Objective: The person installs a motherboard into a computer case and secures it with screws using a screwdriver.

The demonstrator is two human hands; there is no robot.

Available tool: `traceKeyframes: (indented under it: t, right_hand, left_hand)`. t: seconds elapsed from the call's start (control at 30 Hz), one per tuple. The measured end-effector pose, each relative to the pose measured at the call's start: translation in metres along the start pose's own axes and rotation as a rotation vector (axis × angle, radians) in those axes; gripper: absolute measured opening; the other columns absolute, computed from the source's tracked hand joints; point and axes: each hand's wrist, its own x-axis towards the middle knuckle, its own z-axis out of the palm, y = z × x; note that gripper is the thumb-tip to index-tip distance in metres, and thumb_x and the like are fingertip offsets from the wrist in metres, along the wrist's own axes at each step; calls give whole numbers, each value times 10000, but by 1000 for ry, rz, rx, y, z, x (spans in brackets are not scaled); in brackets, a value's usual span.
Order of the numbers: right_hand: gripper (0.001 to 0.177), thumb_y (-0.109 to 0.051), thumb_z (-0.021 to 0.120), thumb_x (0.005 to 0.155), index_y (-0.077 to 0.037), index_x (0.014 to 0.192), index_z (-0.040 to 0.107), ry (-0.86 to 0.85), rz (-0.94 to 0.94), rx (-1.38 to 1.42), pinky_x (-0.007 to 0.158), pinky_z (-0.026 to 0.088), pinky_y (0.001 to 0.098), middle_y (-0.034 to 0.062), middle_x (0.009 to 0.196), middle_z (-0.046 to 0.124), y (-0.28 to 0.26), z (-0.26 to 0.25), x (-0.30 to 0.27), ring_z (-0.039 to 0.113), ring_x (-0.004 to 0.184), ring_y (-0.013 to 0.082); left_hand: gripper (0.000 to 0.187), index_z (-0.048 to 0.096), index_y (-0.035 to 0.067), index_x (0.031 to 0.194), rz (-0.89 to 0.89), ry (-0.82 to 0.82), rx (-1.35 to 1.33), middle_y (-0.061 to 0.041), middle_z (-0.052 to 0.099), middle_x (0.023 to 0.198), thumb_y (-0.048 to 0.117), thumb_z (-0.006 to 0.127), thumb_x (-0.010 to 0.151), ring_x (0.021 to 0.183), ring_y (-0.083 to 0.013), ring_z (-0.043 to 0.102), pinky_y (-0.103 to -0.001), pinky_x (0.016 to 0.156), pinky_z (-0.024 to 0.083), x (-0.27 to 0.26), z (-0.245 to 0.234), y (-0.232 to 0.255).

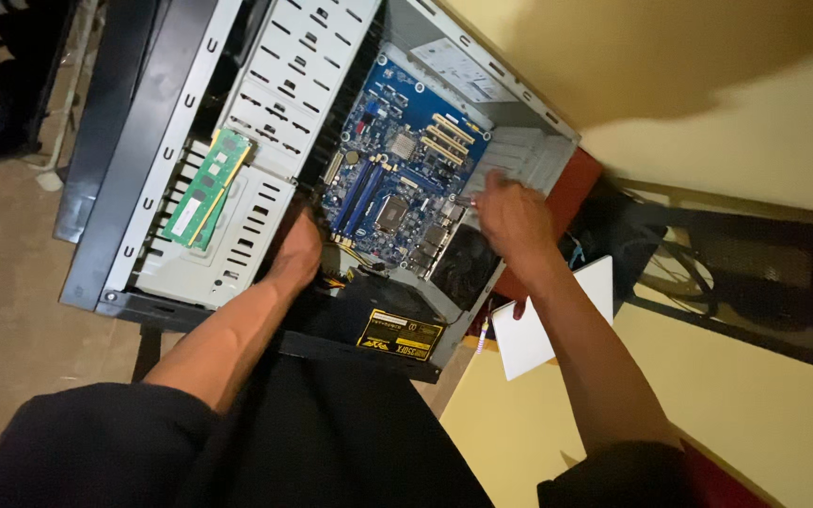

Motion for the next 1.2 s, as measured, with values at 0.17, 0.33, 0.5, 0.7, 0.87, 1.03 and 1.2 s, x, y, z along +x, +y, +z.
traceKeyframes:
  t: [0.17,0.33,0.5,0.7,0.87,1.03,1.2]
  right_hand:
    - [224,-132,715,901,-86,1046,551,129,-273,-191,745,565,513,176,978,590,7,4,1,688,848,448]
    - [172,-231,568,1059,-68,1094,525,131,-128,-217,622,590,512,177,903,595,4,14,-3,706,706,419]
    - [316,-171,783,793,-164,1016,560,291,-332,-309,611,575,541,97,985,540,6,21,0,598,856,390]
    - [258,-124,780,852,-64,995,574,162,-216,-210,733,585,581,215,1030,563,-1,18,-5,659,884,508]
    - [308,-339,719,967,-53,937,608,175,2,-116,663,594,559,206,871,645,-4,28,-8,722,766,467]
    - [474,-362,817,875,-26,1105,576,211,21,-171,621,622,529,220,1122,565,-26,-8,-21,732,786,464]
    - [429,-427,655,1041,2,1027,667,220,16,-220,544,591,516,189,876,641,14,27,-16,728,659,437]
  left_hand:
    - [260,781,-29,1097,38,15,53,-220,765,1045,44,553,997,1063,-412,722,-595,952,563,-5,13,-3]
    - [266,780,-23,1106,75,28,112,-215,764,1059,48,547,1001,1074,-408,718,-597,960,558,-12,25,-4]
    - [274,778,-14,1119,133,36,179,-207,763,1077,54,538,1006,1089,-402,712,-600,971,551,-13,40,-3]
    - [282,777,-6,1132,160,51,254,-199,762,1095,59,530,1012,1104,-396,706,-603,983,544,-12,52,-2]
    - [289,776,0,1142,197,58,309,-194,761,1109,63,524,1016,1115,-391,702,-605,991,538,-16,64,-2]
    - [295,775,7,1151,233,69,367,-188,760,1123,67,517,1020,1125,-387,697,-607,1000,533,-16,74,-3]
    - [304,773,15,1164,284,72,436,-180,758,1141,73,509,1026,1140,-381,691,-610,1011,526,-16,87,-5]
